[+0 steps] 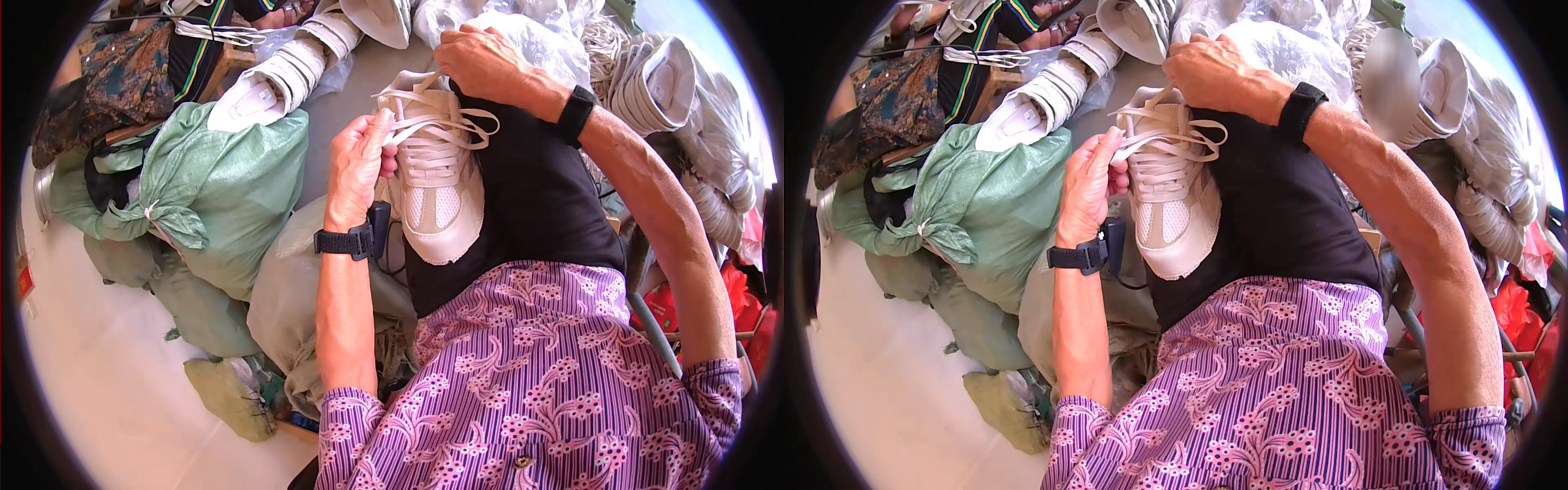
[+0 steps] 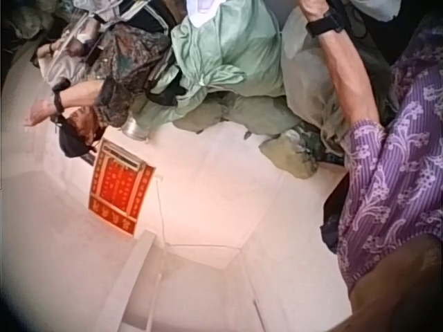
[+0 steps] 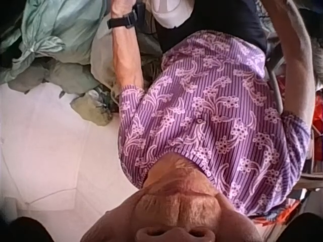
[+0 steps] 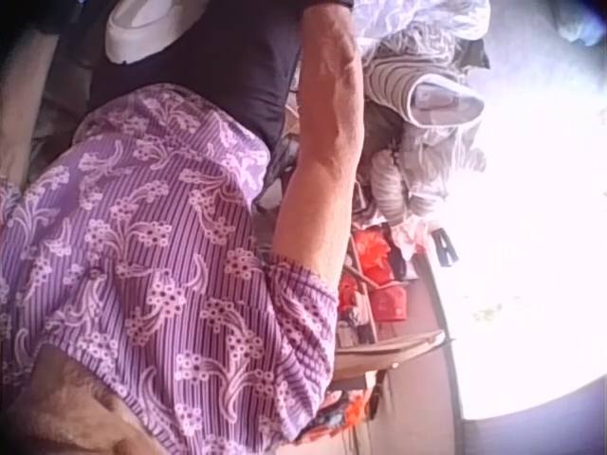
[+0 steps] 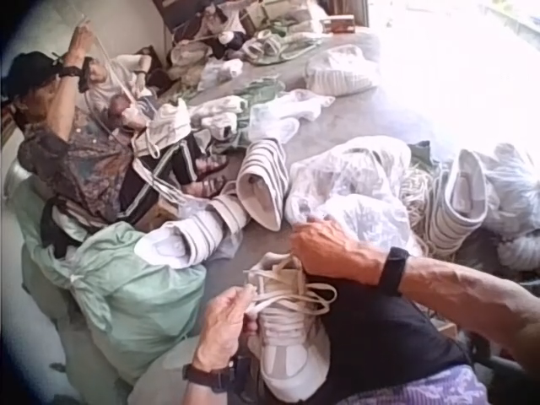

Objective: Lacing a white sneaker in a shoe factory setting.

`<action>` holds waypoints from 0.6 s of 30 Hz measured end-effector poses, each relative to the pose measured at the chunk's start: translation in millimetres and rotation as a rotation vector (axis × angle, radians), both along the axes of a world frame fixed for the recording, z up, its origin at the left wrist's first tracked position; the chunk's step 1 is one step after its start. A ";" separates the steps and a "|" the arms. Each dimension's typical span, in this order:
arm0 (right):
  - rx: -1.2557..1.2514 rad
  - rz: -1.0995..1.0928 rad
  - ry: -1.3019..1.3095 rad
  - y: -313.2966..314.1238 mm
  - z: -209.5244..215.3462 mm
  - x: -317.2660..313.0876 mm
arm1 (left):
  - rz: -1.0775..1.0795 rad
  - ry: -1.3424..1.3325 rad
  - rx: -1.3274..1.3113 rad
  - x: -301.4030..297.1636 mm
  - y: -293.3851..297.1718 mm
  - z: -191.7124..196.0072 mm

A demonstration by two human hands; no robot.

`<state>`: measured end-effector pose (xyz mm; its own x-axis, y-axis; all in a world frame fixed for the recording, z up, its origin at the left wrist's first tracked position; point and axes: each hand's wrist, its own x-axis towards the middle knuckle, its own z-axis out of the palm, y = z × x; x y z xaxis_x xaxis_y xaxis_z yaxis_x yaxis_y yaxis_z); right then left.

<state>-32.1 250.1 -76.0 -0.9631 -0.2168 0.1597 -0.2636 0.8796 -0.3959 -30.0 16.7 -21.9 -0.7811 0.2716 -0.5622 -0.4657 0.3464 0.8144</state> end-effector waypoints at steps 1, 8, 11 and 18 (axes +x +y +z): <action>-0.023 -0.013 -0.007 0.0 -3.1 1.8 | -0.008 -0.010 -0.010 -0.5 -0.4 0.4; -0.257 0.051 0.009 5.1 13.8 15.7 | 0.043 -0.105 0.174 -0.2 -16.2 -10.6; -0.199 0.031 0.028 2.7 9.9 12.6 | 0.066 -0.048 0.137 3.9 -9.7 -5.7; -0.283 0.079 -0.027 -3.9 6.9 6.8 | 0.084 0.175 0.061 -1.4 -13.1 -2.1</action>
